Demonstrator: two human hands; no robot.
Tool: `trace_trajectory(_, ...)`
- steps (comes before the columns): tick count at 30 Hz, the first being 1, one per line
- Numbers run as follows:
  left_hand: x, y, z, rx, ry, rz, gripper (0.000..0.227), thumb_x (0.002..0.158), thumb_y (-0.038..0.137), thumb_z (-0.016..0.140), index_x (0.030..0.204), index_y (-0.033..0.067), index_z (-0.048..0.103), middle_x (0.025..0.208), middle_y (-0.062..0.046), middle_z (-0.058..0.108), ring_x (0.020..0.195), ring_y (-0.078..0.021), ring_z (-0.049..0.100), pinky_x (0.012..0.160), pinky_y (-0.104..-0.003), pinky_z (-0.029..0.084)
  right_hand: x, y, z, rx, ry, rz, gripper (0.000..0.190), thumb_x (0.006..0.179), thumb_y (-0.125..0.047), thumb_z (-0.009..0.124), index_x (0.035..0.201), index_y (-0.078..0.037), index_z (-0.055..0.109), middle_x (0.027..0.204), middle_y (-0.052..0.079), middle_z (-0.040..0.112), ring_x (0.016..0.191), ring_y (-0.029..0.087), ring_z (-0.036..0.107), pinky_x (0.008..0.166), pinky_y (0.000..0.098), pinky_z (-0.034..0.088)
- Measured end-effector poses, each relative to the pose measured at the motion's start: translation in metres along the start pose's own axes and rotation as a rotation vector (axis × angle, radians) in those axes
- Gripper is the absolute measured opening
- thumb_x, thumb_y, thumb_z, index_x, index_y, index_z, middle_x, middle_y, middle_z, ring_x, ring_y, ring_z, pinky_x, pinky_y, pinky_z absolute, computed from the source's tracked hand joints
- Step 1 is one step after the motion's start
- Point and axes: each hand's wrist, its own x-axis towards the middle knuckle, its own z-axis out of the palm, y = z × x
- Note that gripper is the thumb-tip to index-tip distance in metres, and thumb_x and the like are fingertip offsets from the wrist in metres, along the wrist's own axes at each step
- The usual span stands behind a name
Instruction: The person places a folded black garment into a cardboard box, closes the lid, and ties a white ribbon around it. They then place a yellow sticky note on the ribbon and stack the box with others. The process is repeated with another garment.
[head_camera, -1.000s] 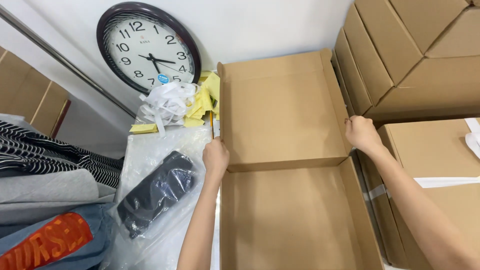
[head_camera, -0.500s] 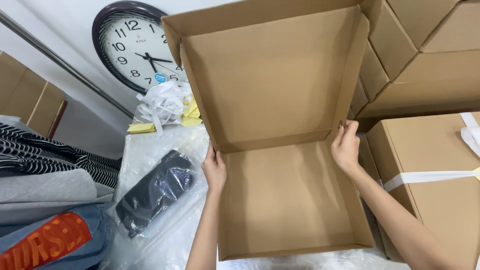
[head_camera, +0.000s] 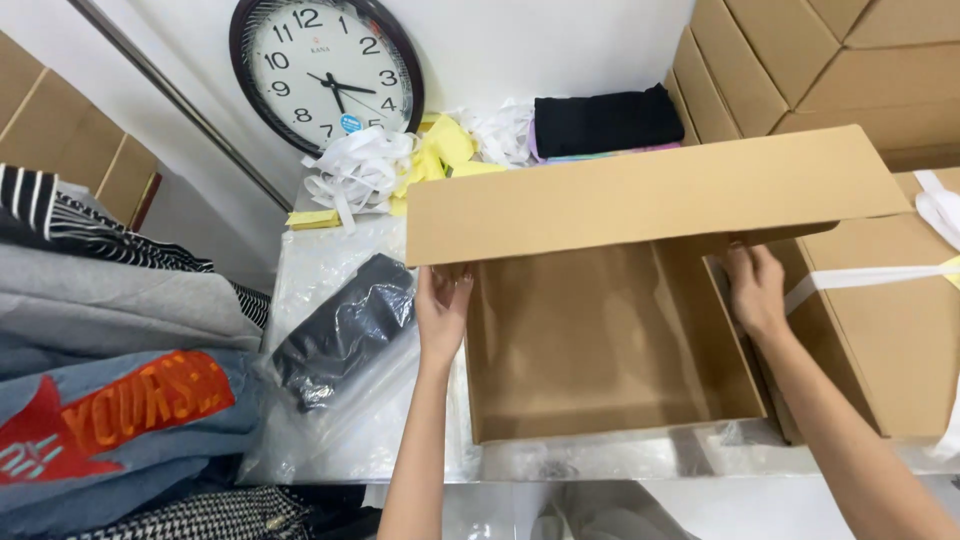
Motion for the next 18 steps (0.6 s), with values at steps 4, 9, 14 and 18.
trace_trajectory(4,-0.019,0.085,-0.017,-0.210,-0.083,0.112,0.103,0.095,0.012,0.079,0.174,0.0112,0.012,0.176,-0.012,0.035,0.151,-0.0232,0.049,0.123,-0.043,0.046,-0.025,-0.088,-0.052,0.267,0.053,0.057,0.039,0.111,-0.019,0.043,0.077,-0.020,0.022,0.071,-0.006,0.017,0.067,0.009,0.015,0.058,0.0333,0.011)
trace_trajectory(9,-0.061,0.151,-0.033,0.029,-0.230,0.350,0.061,0.108,0.011,0.062,0.164,0.0040,0.041,0.171,-0.015,0.044,0.159,-0.0279,0.046,0.131,-0.040,0.042,-0.055,-0.099,-0.108,0.398,0.044,0.018,0.028,0.119,-0.016,0.042,0.146,-0.013,0.052,0.109,-0.001,0.044,0.101,0.012,0.049,0.118,0.0494,0.062)
trace_trajectory(14,-0.107,0.169,-0.050,0.218,-0.255,0.249,0.067,0.093,-0.001,0.054,0.159,0.0117,0.051,0.164,-0.009,0.056,0.157,-0.0263,0.049,0.129,-0.040,0.042,-0.110,-0.192,-0.137,0.078,-0.081,-0.107,0.060,0.117,-0.025,0.042,0.170,0.002,0.033,0.177,0.014,0.030,0.160,0.034,0.033,0.121,0.0547,0.039)
trace_trajectory(18,-0.136,0.144,-0.060,0.244,-0.336,0.128,0.072,0.081,-0.016,0.045,0.145,0.0108,0.065,0.153,-0.006,0.067,0.161,-0.0308,0.043,0.131,-0.043,0.037,-0.142,-0.182,-0.143,0.116,-0.211,-0.206,0.037,0.114,-0.004,0.037,0.141,0.000,0.061,0.161,0.028,0.056,0.164,0.037,0.045,0.140,0.0501,0.030)
